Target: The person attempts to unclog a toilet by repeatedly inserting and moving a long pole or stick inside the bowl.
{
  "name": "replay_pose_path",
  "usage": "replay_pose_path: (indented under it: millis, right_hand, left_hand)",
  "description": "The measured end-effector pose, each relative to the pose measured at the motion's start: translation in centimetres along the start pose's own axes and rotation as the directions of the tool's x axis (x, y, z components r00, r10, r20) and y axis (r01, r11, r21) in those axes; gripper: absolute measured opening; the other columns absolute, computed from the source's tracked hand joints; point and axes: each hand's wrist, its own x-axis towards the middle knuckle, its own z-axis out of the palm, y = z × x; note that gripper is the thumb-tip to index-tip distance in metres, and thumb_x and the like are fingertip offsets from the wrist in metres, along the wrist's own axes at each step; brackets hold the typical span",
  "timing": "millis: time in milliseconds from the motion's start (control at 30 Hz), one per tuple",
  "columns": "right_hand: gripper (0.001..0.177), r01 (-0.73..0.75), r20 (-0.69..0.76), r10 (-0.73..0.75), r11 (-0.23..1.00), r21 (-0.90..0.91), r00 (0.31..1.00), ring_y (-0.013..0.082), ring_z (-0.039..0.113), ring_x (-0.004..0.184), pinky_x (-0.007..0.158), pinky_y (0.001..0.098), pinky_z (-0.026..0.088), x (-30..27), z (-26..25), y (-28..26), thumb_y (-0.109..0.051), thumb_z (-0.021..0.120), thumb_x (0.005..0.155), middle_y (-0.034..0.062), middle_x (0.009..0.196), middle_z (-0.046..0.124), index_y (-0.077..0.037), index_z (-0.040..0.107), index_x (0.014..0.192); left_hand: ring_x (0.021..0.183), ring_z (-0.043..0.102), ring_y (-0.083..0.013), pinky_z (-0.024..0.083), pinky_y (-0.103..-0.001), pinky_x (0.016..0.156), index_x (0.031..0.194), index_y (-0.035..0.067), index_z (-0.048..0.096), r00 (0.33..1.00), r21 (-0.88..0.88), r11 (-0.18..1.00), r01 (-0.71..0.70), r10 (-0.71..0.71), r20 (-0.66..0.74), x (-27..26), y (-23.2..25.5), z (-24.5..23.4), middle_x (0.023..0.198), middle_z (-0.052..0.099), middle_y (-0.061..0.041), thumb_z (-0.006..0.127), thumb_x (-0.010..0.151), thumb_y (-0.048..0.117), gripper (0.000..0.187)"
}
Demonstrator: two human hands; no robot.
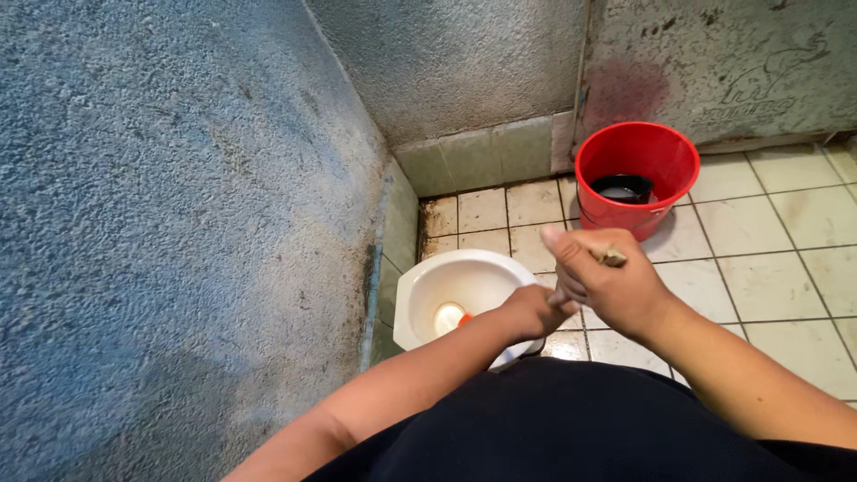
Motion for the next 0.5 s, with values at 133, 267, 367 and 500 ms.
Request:
replay_pose_path:
  millis: [133,267,367,500]
  right_hand:
    - [0.048,0.103,0.002,-0.107,0.951,-0.291,0.994,0.0085,0.05,0.056,0.053,0.0286,0.045,0.4,0.3,-1.0,-0.032,0.054,0.103,-0.0008,0.058,0.055,-0.004,0.058,0.064]
    - [0.044,0.122,0.028,-0.121,0.904,-0.411,0.992,0.0107,0.057,0.067,0.063,0.0281,0.049,0.9,1.2,0.0,-0.033,0.056,0.105,0.0033,0.07,0.062,-0.001,0.063,0.074]
    - [0.029,0.106,0.085,-0.068,0.771,-0.628,0.994,0.0155,0.066,0.073,0.069,0.0304,0.053,0.9,1.7,0.6,-0.033,0.069,0.089,0.0052,0.08,0.071,-0.005,0.071,0.082]
    - [0.032,-0.012,0.126,0.148,0.692,-0.722,0.981,0.0192,0.072,0.075,0.073,0.0333,0.057,1.2,3.7,1.6,-0.027,0.073,0.083,0.0034,0.097,0.075,-0.015,0.075,0.113]
  left_hand:
    - [0.106,0.069,-0.039,0.053,-0.045,0.091,0.109,0.01,0.074,0.972,-0.166,0.984,-0.07,0.03,-0.235,2.1,-0.1,-0.6,0.107,0.075,-0.022,0.059,0.091,0.046,0.042]
    - [0.103,0.071,-0.0372,0.055,-0.045,0.09,0.106,0.006,0.072,0.948,-0.282,0.948,-0.15,0.057,-0.312,1.7,-2.9,0.1,0.105,0.074,-0.022,0.062,0.093,0.039,0.036]
    - [0.097,0.073,-0.0387,0.056,-0.045,0.087,0.105,0.003,0.073,0.963,-0.202,0.967,-0.158,0.106,-0.247,1.0,-7.0,0.8,0.101,0.075,-0.025,0.066,0.094,0.039,0.038]
    - [0.105,0.066,-0.0401,0.052,-0.046,0.09,0.108,0.004,0.069,0.971,-0.175,0.984,0.045,-0.084,-0.224,0.0,-13.0,2.3,0.113,0.069,-0.022,0.068,0.096,0.035,0.033]
